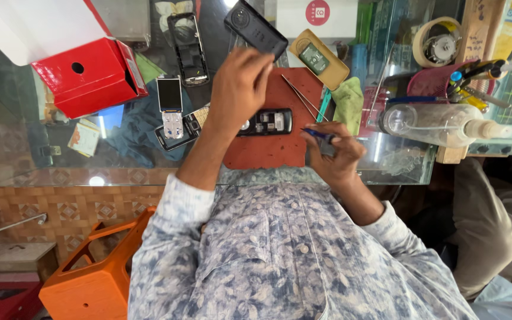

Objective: The person disassembles a black mobile phone using a screwdriver and tweezers on a glass table. They remove the back cover, unscrew internal components, and manipulate the battery and circuit board. The person then reassembles the phone, tests it by pressing buttons, and cleans the screen with a cloth.

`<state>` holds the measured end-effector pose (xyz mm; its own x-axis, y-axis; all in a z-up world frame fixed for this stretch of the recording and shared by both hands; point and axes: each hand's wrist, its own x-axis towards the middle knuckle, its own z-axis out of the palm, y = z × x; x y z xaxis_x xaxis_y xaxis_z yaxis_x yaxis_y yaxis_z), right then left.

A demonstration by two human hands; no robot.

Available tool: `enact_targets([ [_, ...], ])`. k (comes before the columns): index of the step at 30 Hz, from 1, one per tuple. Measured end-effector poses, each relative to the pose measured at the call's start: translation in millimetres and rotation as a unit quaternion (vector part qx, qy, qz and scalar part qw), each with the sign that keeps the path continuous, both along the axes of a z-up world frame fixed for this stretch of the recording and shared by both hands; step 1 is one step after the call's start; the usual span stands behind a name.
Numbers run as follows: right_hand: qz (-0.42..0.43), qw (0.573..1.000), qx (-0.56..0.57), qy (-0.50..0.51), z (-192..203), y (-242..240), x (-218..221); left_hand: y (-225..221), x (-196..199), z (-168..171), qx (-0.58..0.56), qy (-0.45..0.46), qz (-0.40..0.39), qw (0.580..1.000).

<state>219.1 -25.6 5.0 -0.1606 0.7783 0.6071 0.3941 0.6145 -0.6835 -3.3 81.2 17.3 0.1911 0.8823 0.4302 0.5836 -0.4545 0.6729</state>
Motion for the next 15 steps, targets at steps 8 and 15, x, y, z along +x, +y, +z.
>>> enact_targets([
  [8,-0.024,1.000,-0.008,0.004,14,1,12,69,23,-46,0.060,0.180,-0.003,0.982],
  [15,-0.054,0.998,-0.013,-0.008,15,0,12,75,24,-56,0.045,0.232,-0.041,0.971],
])
